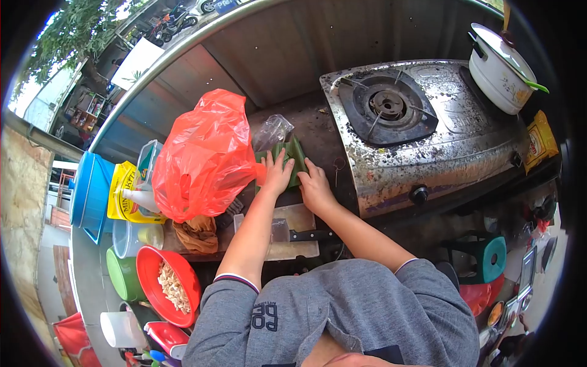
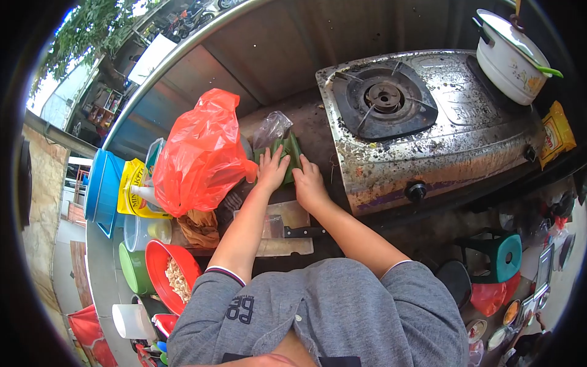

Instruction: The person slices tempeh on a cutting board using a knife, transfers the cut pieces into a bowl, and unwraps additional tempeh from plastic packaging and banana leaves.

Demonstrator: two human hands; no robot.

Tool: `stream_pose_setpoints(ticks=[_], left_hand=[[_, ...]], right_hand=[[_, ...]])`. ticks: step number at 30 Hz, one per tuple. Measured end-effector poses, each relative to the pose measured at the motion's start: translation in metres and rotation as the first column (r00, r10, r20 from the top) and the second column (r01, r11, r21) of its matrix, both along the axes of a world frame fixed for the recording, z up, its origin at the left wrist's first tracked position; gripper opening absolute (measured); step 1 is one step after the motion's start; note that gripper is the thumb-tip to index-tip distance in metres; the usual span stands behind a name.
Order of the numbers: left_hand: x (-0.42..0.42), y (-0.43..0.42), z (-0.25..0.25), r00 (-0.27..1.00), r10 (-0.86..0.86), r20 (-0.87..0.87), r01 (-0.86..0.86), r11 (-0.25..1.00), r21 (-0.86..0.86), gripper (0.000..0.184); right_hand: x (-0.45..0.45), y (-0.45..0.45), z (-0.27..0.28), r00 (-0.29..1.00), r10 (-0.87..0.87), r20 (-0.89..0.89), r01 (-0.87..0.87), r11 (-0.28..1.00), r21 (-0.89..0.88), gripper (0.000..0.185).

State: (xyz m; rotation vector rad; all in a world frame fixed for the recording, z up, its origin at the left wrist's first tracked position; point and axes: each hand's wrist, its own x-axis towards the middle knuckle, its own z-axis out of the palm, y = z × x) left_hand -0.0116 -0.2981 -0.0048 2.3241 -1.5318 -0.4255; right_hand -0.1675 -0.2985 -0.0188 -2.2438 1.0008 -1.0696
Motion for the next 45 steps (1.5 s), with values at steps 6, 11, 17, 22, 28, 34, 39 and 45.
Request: stream_pose_setpoints(ticks=[6,11,17,22,28,34,39,45], left_hand=[[0.024,0.003,-0.019,0.960,-0.141,-0.241,0.080,0.965,-0.248,0.060],[0.016,0.025,0.027,0.553,0.028,-0.833,-0.180,0.980,-0.087,0.055],[0.017,0.050,0.036,0.422,-0.040,-0.906,-0.235,0.960,-0.152,0.057],[0.028,0.055,0.042,0.642,-0.243,-0.727,0.060,0.961,-0.268,0.065],[0.039,0.074,0.026,0.927,-0.291,-0.239,0.228,0.938,-0.260,0.064],[0.039,0.086,0.013,0.975,-0.199,-0.095,0.173,0.959,-0.225,0.053],[0.039,0.085,0.022,0.961,-0.077,-0.266,0.026,0.981,-0.193,0.049],[0.044,0.118,0.028,0.739,0.351,-0.575,-0.433,0.901,-0.007,0.045]], right_hand=[[0.034,0.007,0.004,0.917,-0.021,0.398,-0.159,0.897,0.412,0.033],[0.076,0.011,-0.004,0.676,-0.161,0.719,-0.538,0.559,0.631,0.037],[0.074,0.004,0.034,0.462,-0.539,0.704,-0.734,0.213,0.645,0.038],[0.080,-0.001,0.038,0.510,-0.518,0.687,-0.742,0.138,0.656,0.037],[0.084,-0.004,0.014,0.657,-0.385,0.649,-0.660,0.122,0.741,0.037],[0.097,-0.044,0.015,0.820,-0.285,0.496,-0.046,0.831,0.555,0.028],[0.146,-0.101,0.025,0.987,-0.147,0.064,0.133,0.973,0.187,0.046],[0.154,-0.118,0.036,0.834,0.210,-0.510,-0.007,0.928,0.371,0.048]])
